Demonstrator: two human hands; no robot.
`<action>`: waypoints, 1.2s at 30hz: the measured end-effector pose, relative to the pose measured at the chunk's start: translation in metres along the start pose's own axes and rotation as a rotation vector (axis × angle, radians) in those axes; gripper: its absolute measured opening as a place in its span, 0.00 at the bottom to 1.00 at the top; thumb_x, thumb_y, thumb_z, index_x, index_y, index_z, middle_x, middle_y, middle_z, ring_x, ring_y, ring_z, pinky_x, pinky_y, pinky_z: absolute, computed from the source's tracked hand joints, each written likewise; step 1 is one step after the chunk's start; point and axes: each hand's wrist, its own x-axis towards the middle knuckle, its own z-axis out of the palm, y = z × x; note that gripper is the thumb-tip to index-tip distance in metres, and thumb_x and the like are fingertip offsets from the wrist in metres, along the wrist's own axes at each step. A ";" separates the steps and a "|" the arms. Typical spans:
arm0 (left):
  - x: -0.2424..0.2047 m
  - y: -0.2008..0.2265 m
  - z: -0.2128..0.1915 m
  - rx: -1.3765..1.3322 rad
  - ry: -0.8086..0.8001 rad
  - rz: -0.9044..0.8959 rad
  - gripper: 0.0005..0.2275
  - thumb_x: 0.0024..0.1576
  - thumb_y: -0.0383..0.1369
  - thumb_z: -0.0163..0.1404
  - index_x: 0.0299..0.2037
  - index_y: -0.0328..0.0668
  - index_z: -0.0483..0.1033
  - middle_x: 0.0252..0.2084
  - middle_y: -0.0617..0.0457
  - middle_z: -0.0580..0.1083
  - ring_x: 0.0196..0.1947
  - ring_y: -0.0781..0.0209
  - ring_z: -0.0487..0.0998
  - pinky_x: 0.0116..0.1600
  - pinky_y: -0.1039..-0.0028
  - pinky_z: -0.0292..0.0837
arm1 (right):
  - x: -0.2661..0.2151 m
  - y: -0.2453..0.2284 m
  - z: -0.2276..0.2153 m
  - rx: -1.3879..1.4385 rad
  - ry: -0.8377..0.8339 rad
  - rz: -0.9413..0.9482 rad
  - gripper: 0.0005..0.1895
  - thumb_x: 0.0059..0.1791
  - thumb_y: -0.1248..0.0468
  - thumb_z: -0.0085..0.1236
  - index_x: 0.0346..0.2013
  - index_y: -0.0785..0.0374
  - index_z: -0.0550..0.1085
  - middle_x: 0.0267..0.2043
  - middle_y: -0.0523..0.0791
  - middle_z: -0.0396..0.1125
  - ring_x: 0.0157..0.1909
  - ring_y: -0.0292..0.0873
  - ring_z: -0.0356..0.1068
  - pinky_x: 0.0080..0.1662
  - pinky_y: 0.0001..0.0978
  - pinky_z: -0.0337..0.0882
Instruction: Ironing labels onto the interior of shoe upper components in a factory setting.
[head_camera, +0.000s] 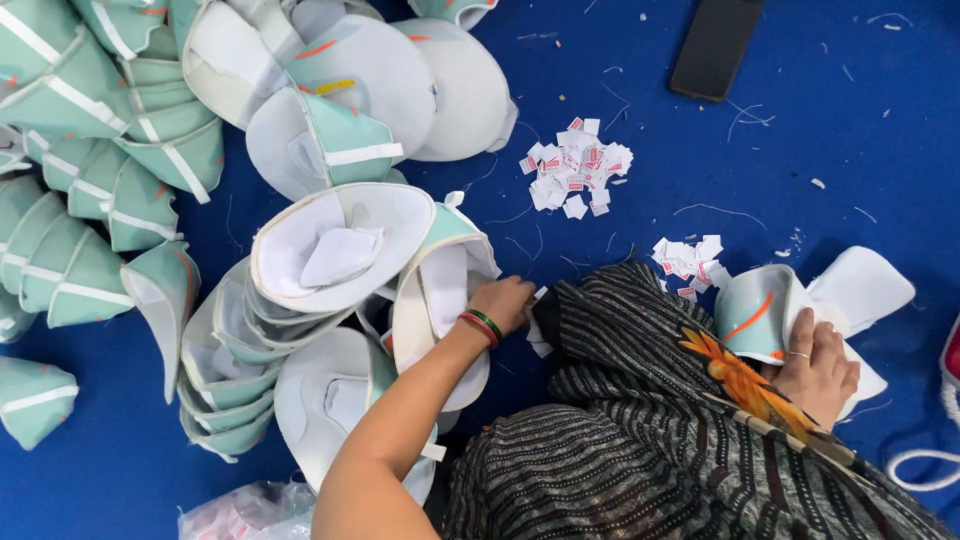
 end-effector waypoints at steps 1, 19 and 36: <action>0.002 -0.006 0.009 -0.049 0.053 -0.010 0.08 0.57 0.33 0.54 0.45 0.46 0.78 0.47 0.46 0.76 0.48 0.43 0.79 0.49 0.55 0.75 | -0.004 0.011 0.009 -0.006 -0.002 0.004 0.44 0.46 0.54 0.64 0.74 0.62 0.59 0.69 0.62 0.59 0.74 0.62 0.58 0.67 0.66 0.53; -0.008 0.010 0.013 0.009 0.226 -0.120 0.04 0.49 0.31 0.56 0.33 0.44 0.81 0.40 0.43 0.77 0.44 0.42 0.78 0.48 0.54 0.74 | -0.011 0.028 0.035 -0.054 0.033 0.056 0.45 0.46 0.66 0.59 0.80 0.54 0.60 0.74 0.55 0.59 0.78 0.59 0.57 0.74 0.65 0.50; -0.030 0.030 -0.116 -0.757 0.111 -0.206 0.10 0.49 0.32 0.65 0.34 0.33 0.83 0.29 0.47 0.82 0.29 0.63 0.83 0.37 0.73 0.78 | -0.006 0.016 0.029 -0.099 0.080 0.029 0.46 0.42 0.65 0.58 0.76 0.53 0.61 0.70 0.56 0.62 0.70 0.59 0.62 0.66 0.62 0.57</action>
